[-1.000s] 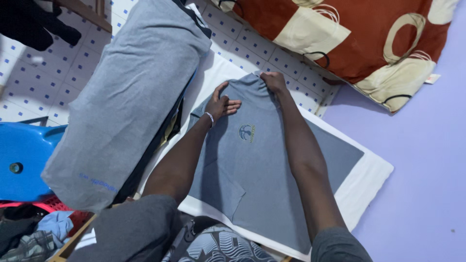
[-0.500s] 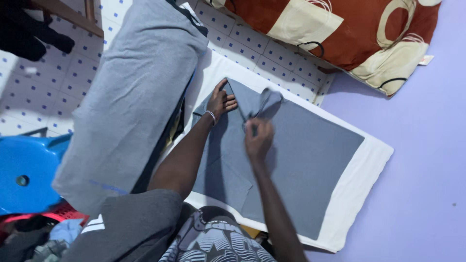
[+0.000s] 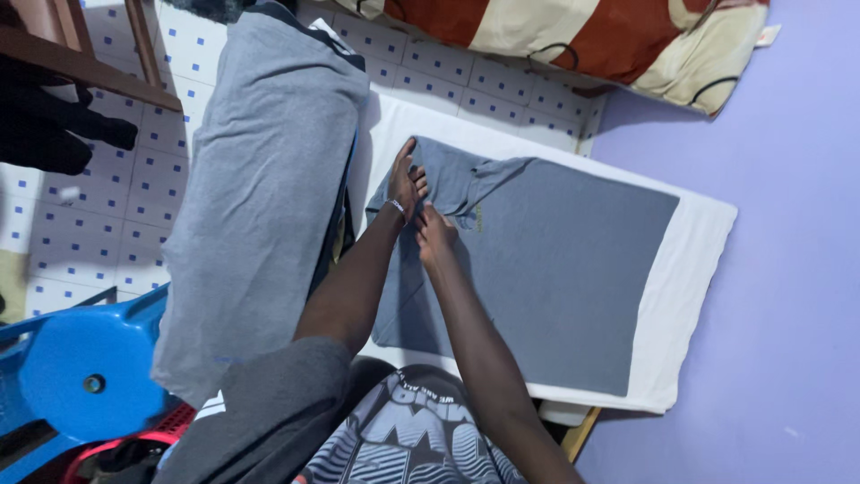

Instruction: The person folds a gray t-shirt by smoothing the fabric, folding in the sleeves and sides, and then folding it into a compact rectangular shape on a white surface.

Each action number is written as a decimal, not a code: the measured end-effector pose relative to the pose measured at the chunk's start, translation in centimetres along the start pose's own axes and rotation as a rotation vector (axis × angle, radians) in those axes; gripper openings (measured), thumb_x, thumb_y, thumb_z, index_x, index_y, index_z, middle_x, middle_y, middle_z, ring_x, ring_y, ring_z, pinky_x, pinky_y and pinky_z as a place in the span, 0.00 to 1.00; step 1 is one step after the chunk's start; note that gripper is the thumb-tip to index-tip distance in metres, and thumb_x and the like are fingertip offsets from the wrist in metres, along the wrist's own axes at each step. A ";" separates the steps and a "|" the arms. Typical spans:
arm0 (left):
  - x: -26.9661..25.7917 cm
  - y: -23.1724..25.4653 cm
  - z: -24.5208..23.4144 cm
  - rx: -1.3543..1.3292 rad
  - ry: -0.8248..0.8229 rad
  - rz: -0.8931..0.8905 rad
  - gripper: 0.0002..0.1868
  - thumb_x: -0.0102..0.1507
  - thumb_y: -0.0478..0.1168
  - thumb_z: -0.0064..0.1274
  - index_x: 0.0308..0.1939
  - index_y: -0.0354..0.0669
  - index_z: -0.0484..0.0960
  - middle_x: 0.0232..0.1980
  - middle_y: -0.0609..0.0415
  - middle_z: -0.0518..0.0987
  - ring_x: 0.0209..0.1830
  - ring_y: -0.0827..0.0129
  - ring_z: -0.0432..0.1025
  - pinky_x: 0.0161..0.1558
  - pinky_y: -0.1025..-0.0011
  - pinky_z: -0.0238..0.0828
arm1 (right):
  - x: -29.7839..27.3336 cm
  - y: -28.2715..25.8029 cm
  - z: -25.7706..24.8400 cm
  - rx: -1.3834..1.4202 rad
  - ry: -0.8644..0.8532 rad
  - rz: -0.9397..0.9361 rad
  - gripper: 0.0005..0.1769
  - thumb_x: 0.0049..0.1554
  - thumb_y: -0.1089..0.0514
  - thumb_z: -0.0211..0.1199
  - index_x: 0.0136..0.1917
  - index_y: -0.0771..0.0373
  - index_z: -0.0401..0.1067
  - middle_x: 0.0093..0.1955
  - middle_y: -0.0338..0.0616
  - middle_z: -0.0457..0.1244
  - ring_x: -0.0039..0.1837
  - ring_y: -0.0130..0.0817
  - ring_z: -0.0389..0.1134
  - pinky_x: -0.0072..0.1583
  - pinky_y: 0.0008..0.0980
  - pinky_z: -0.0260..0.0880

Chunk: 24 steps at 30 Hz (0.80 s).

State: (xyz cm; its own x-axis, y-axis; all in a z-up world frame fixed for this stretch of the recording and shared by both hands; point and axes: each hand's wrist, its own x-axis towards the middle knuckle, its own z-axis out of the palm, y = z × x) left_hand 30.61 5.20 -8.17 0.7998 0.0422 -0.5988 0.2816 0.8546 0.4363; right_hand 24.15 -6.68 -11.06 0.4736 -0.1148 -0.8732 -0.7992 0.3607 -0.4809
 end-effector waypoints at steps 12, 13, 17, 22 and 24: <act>0.6 0.2 -0.2 -0.005 0.017 -0.051 0.31 0.69 0.49 0.40 0.78 0.64 0.63 0.30 0.62 0.68 0.25 0.76 0.63 0.26 0.75 0.63 | 0.0 -0.3 3.5 0.288 0.124 0.119 0.15 0.59 0.49 0.66 0.58 0.54 0.72 0.52 0.33 0.63 0.50 0.27 0.65 0.47 0.34 0.58; 0.6 0.2 -0.2 -0.001 0.002 -0.036 0.31 0.69 0.51 0.41 0.78 0.63 0.64 0.30 0.63 0.68 0.24 0.77 0.63 0.26 0.76 0.63 | -0.3 -0.6 3.1 0.291 0.139 0.105 0.16 0.58 0.49 0.65 0.58 0.52 0.71 0.51 0.31 0.64 0.50 0.25 0.66 0.47 0.32 0.59; 1.3 0.3 0.3 -0.007 0.197 -0.114 0.33 0.65 0.55 0.44 0.73 0.52 0.70 0.38 0.63 0.80 0.31 0.76 0.74 0.33 0.75 0.74 | -3.6 -1.4 0.9 0.272 0.150 -0.151 0.17 0.56 0.55 0.67 0.58 0.55 0.69 0.50 0.37 0.66 0.50 0.30 0.69 0.45 0.29 0.63; 4.3 0.7 1.6 0.007 0.414 -0.028 0.27 0.62 0.49 0.63 0.57 0.31 0.83 0.35 0.58 0.79 0.27 0.71 0.69 0.32 0.68 0.68 | -7.3 -1.1 -0.8 0.189 0.162 -0.359 0.15 0.59 0.58 0.63 0.58 0.63 0.66 0.50 0.39 0.65 0.50 0.32 0.73 0.45 0.29 0.66; 4.5 1.1 2.8 0.145 0.576 -0.026 0.24 0.58 0.47 0.67 0.49 0.30 0.87 0.36 0.54 0.82 0.29 0.68 0.71 0.33 0.66 0.68 | -6.4 -0.8 -1.5 0.129 0.137 -0.298 0.13 0.59 0.58 0.61 0.56 0.64 0.68 0.47 0.41 0.66 0.48 0.32 0.73 0.43 0.30 0.65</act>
State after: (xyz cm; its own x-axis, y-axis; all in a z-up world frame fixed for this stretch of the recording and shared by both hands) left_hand 35.98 4.89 -8.51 0.3865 0.3306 -0.8610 0.3992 0.7816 0.4793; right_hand 21.19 -7.58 -5.18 0.6181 -0.3528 -0.7024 -0.5756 0.4054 -0.7102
